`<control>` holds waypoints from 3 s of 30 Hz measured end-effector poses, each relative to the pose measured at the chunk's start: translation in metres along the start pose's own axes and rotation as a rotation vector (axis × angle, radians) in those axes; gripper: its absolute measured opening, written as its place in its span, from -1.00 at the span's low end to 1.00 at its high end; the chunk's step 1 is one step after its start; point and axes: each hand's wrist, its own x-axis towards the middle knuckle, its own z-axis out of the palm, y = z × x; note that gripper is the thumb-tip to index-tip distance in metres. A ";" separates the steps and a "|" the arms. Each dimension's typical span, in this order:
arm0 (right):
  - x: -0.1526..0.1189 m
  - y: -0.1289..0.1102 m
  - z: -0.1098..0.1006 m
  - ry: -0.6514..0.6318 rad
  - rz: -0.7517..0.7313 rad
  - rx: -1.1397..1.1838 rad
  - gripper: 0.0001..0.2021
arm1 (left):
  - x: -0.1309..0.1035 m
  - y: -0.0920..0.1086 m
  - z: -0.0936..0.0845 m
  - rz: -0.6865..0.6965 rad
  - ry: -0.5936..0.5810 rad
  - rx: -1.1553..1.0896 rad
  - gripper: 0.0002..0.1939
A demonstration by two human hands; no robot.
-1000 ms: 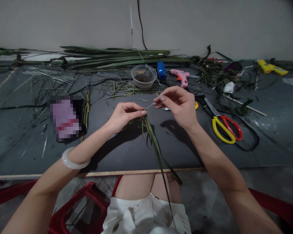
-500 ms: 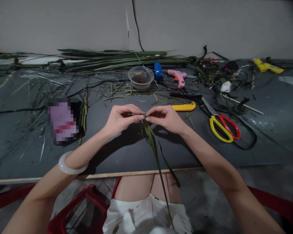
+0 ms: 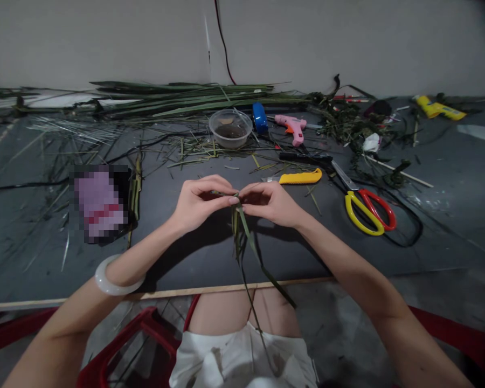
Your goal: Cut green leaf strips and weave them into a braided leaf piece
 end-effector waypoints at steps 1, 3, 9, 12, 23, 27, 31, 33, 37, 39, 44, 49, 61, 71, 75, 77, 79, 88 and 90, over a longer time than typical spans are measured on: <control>-0.001 0.000 0.001 0.017 -0.015 -0.028 -0.88 | -0.001 0.001 0.000 0.034 0.010 0.027 -0.92; -0.002 -0.002 0.001 0.026 -0.035 -0.053 -0.90 | -0.002 0.003 0.001 0.098 0.028 0.096 -0.94; -0.004 -0.012 -0.005 -0.116 0.010 0.008 -0.89 | -0.006 0.009 0.004 0.214 0.009 0.182 -0.96; -0.003 -0.013 -0.009 -0.204 0.069 0.105 -0.89 | -0.007 0.009 0.004 0.194 -0.002 0.181 -0.96; -0.001 -0.018 -0.018 -0.285 0.106 0.144 -0.84 | -0.010 -0.007 0.004 -0.126 -0.018 -0.220 -0.85; -0.005 -0.028 -0.016 -0.227 0.029 -0.070 -0.82 | -0.009 -0.005 0.003 -0.091 -0.026 -0.227 -0.90; -0.011 -0.037 -0.010 -0.060 -0.277 -0.491 -0.89 | -0.010 0.003 0.002 -0.006 0.021 -0.049 -0.87; -0.014 -0.037 -0.008 0.005 -0.467 -0.672 -0.87 | -0.011 0.007 0.002 0.082 0.047 0.085 -0.88; -0.018 -0.028 -0.009 0.079 -0.721 -0.873 -0.87 | -0.014 0.012 0.003 0.321 0.016 0.275 -0.95; -0.019 -0.021 -0.008 0.122 -0.796 -0.895 -0.87 | -0.014 0.012 0.005 0.467 -0.012 0.314 -0.95; -0.021 -0.008 0.002 0.259 -0.800 -0.786 -0.88 | -0.015 0.004 0.010 0.755 0.018 0.390 -0.84; -0.023 0.004 0.010 0.342 -0.661 -0.712 -0.91 | -0.018 -0.011 0.009 0.733 -0.011 0.472 -0.89; -0.026 0.021 0.011 0.279 -0.765 -0.845 -0.87 | -0.019 -0.029 0.000 0.800 -0.044 0.622 -0.94; -0.027 0.028 0.004 0.167 -0.819 -0.920 -0.81 | -0.020 -0.025 0.002 0.708 -0.007 0.660 -0.89; -0.027 0.029 0.002 0.156 -0.807 -0.933 -0.84 | -0.021 -0.024 0.002 0.690 -0.021 0.679 -0.78; -0.026 0.029 0.002 0.155 -0.801 -0.925 -0.86 | -0.020 -0.027 0.002 0.696 -0.044 0.678 -0.77; -0.026 0.029 0.003 0.156 -0.795 -0.912 -0.87 | -0.019 -0.031 0.002 0.729 -0.063 0.683 -0.80; -0.024 0.034 0.001 0.134 -0.739 -0.886 -0.87 | -0.015 -0.039 0.000 0.775 -0.107 0.743 -0.93; -0.024 0.035 0.001 0.129 -0.714 -0.868 -0.89 | -0.015 -0.038 0.000 0.782 -0.126 0.772 -0.93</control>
